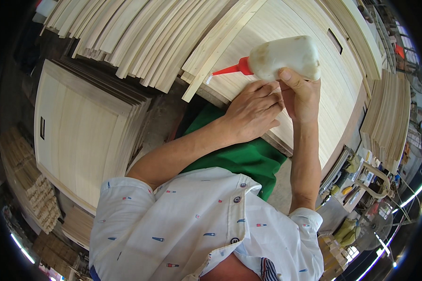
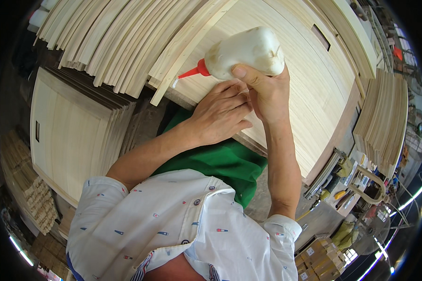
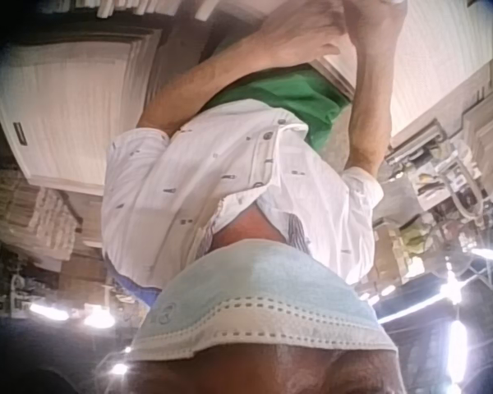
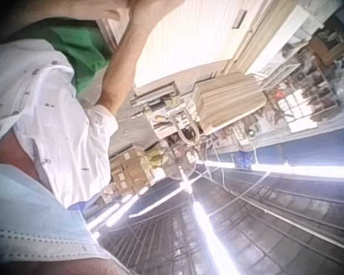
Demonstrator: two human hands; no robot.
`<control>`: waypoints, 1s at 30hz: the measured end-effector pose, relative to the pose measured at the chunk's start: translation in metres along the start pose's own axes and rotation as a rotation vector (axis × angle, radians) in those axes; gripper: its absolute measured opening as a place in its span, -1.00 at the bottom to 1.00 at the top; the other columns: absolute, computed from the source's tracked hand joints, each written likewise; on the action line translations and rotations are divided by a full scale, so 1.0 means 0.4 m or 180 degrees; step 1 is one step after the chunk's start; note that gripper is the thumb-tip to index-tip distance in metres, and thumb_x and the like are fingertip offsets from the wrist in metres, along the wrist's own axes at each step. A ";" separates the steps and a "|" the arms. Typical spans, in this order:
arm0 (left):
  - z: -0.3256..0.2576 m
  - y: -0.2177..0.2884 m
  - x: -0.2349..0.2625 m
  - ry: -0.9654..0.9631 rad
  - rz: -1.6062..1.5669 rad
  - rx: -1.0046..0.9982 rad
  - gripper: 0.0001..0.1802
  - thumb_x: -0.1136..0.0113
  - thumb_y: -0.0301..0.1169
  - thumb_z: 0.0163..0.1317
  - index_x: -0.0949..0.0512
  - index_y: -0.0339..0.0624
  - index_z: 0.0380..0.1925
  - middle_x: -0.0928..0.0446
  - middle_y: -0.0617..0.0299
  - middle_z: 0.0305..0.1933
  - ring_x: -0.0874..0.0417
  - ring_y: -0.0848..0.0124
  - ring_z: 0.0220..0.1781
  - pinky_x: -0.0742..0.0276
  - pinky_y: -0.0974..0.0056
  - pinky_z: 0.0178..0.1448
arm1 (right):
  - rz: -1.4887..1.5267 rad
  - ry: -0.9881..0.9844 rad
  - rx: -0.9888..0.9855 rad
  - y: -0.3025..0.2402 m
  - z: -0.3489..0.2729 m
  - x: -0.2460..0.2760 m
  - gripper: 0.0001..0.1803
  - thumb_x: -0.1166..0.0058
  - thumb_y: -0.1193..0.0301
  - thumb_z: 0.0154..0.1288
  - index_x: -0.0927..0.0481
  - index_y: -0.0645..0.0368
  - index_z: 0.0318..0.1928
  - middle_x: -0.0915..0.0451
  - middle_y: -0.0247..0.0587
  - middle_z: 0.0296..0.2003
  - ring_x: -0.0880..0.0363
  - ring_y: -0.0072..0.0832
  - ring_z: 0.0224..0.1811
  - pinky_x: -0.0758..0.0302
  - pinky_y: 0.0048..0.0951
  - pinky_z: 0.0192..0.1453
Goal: Apply glue to wooden slats and use a pneumatic nail gun to secure them into a panel structure.
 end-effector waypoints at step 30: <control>0.031 0.004 0.015 -0.0382 -0.0211 0.0121 -0.53 -0.40 -0.33 -0.04 -0.55 -0.23 -0.09 -0.46 0.14 0.19 -0.32 0.13 0.37 -0.19 0.07 0.37 | -0.0743 0.0313 0.0852 -0.167 0.336 0.204 -0.53 -0.24 0.45 0.23 -0.44 0.30 0.13 -0.59 -0.07 -0.03 -0.62 -0.24 0.04 -0.63 -0.13 0.10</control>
Point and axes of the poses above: each hand's wrist, its own z-axis towards the middle knuckle, its own x-axis out of the back of the hand, y = z × x, the point moved 10 cm from there along z, towards the middle knuckle
